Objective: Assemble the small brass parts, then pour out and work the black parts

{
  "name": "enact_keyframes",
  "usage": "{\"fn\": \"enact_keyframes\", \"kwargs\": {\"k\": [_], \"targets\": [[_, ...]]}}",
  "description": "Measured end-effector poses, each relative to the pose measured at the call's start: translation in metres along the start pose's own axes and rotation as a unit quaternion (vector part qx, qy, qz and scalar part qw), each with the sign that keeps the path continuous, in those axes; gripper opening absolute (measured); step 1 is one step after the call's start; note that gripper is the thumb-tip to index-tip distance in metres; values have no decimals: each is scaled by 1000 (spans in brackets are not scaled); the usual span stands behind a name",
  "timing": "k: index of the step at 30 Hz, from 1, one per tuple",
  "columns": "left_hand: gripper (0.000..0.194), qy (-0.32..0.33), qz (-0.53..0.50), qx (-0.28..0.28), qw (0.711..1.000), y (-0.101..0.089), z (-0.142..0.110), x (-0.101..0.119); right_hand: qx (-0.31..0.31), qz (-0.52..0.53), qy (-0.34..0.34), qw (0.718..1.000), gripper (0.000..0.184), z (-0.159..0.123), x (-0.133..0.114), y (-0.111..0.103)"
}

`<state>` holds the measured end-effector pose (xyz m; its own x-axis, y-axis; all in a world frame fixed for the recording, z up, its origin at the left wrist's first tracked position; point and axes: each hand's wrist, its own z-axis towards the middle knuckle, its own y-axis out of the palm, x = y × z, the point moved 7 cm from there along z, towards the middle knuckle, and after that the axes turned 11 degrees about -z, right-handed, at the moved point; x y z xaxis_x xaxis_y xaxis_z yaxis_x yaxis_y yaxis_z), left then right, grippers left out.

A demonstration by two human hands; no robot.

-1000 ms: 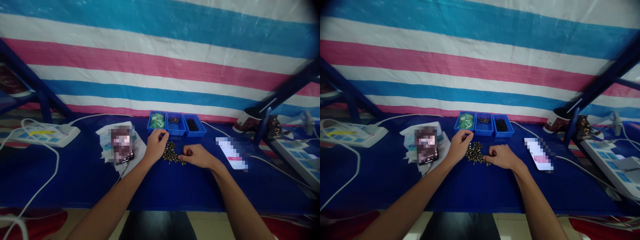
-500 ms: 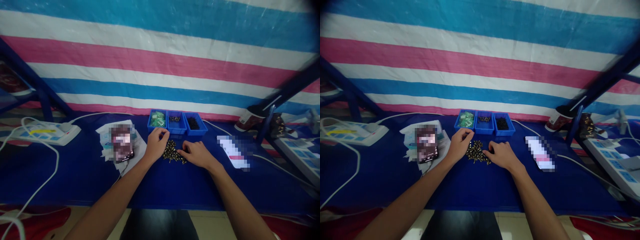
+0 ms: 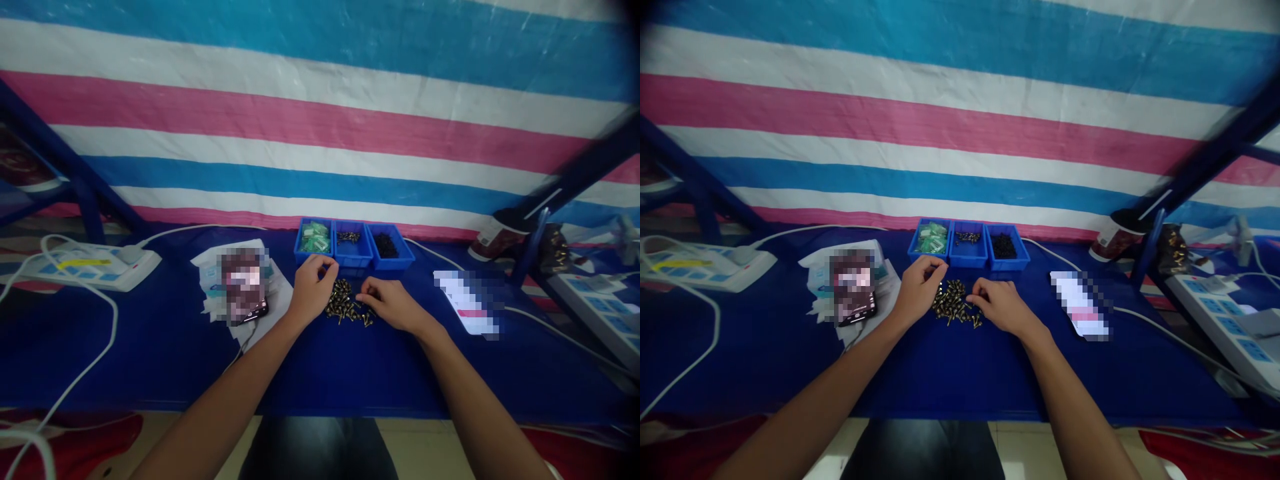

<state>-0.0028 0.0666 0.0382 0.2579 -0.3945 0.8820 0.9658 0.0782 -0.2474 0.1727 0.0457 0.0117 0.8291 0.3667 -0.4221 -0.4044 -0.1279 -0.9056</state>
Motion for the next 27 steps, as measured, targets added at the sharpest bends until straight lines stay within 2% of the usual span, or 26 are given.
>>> {"fn": "enact_keyframes", "kwargs": {"k": [6,13,16,21,27], "targets": [[13,34,23,-31,999,4,-3,9,60,76,14,995,16,2,1,-10],[13,93,52,-156,982,24,-16,23,141,167,40,975,20,1,0,-17],[12,110,68,-190,973,30,-20,25,173,201,42,963,22,0,-3,-16],[13,115,65,-181,975,31,-19,24,206,240,35,948,23,-1,-11,-12],[12,104,42,-148,983,27,-17,24,202,269,44,941,24,0,-15,-4]]}}
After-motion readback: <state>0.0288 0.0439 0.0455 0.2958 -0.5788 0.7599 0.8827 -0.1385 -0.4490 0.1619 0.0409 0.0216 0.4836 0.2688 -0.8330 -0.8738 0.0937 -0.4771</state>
